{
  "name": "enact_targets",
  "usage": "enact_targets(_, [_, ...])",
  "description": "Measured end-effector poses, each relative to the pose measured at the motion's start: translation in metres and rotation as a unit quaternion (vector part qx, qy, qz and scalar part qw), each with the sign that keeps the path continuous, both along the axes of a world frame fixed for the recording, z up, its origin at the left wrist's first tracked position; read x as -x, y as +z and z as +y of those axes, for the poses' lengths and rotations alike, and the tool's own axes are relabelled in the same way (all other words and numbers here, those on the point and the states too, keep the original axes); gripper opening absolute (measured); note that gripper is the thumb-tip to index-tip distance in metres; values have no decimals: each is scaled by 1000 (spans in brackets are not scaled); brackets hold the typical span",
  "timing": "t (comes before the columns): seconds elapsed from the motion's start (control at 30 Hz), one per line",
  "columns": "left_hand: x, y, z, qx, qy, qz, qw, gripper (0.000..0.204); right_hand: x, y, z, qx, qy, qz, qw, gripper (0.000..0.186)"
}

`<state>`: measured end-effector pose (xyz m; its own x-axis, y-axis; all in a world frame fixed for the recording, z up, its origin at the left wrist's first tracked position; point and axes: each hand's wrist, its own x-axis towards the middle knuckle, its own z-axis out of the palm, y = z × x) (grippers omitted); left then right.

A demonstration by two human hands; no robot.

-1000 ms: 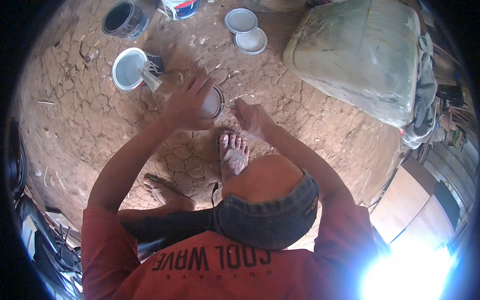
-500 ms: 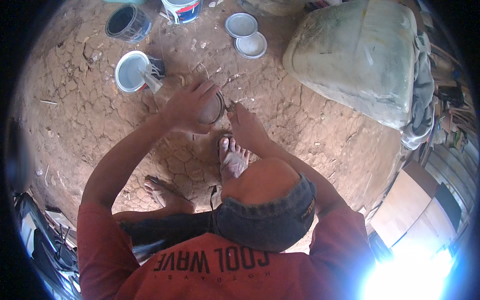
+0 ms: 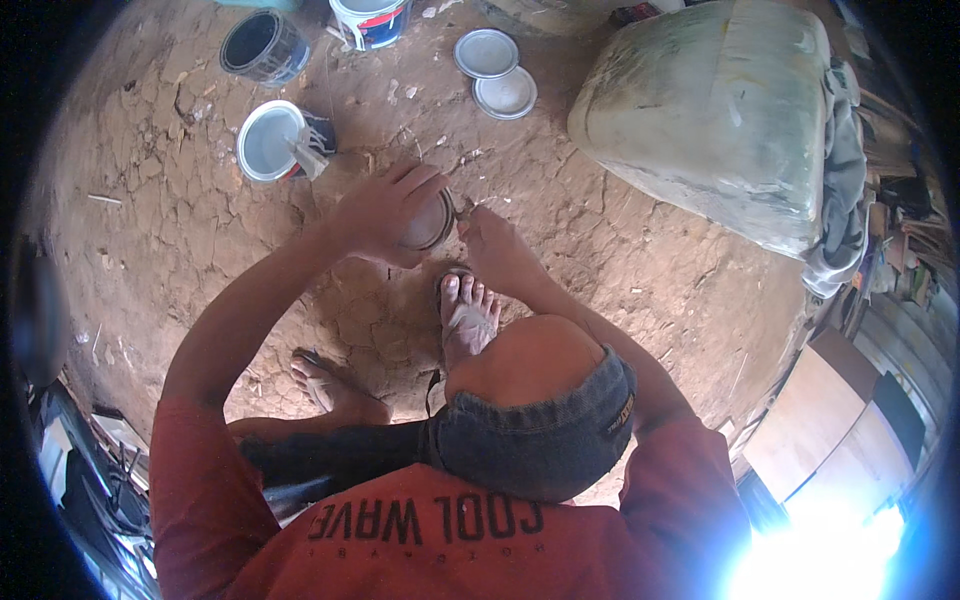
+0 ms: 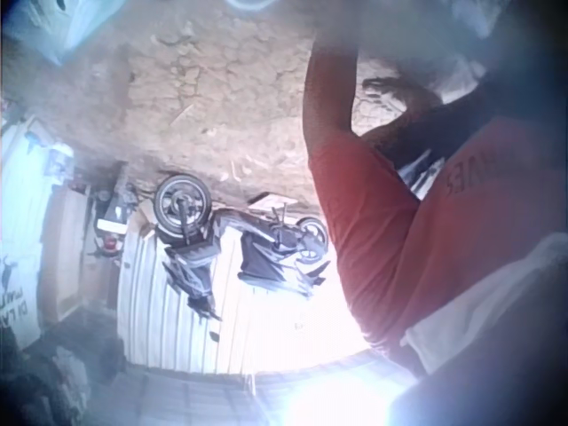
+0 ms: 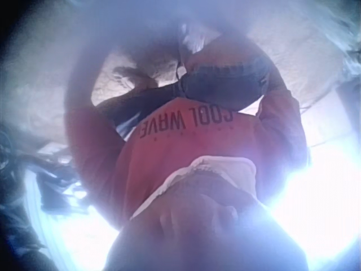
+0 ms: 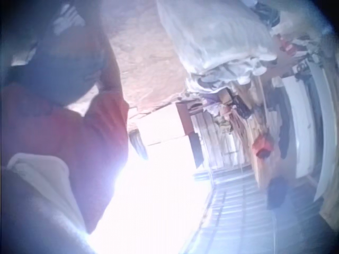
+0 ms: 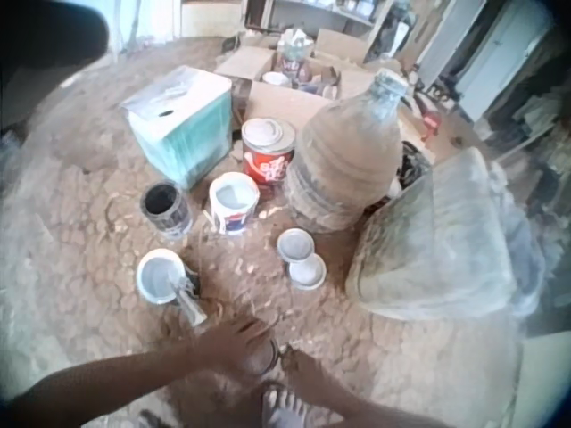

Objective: The person mixes paint in small containers by pouring from a larger tin and stirring with a wooden stick.

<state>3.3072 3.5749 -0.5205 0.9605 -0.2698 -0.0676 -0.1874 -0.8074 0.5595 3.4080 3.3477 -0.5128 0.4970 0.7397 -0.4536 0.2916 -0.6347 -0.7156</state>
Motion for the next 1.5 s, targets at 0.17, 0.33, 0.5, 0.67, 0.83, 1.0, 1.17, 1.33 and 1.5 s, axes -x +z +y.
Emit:
enact_targets(0.17, [3, -5, -1, -7, 2, -17, 1000, 102, -9, 13, 7, 46, 73, -26, 996, 25])
enact_targets(0.33, [-2, 2, 1, 10, -11, -9, 1000, 100, -33, -6, -4, -38, 161, 3, 986, 26])
enact_targets(0.5, [0, -2, 2, 20, -7, 14, 1000, 105, -23, -4, 0, 36, 104, 12, 994, 30])
enact_targets(0.67, [-8, -7, 4, 32, -68, -17, 997, 106, -25, 24, 19, 99, 61, 36, 993, 34])
enact_targets(0.83, [-8, -8, 3, 35, -82, -10, 996, 109, -29, 15, 11, 75, 125, -13, 989, 27])
enact_targets(1.0, [-10, -1, 5, 3, -107, 51, 993, 114, -39, -8, -1, 10, 151, 7, 989, 24])
enact_targets(1.17, [44, 22, -66, -72, 218, 0, 973, 120, -17, -6, -5, 46, 123, -23, 991, 28])
enact_targets(1.33, [28, 21, -84, -50, 392, 61, 916, 114, -14, 0, 7, 31, 93, -8, 995, 35])
enact_targets(1.5, [26, 11, -43, -75, 120, 25, 990, 103, -14, 16, 11, 103, 75, 42, 991, 31])
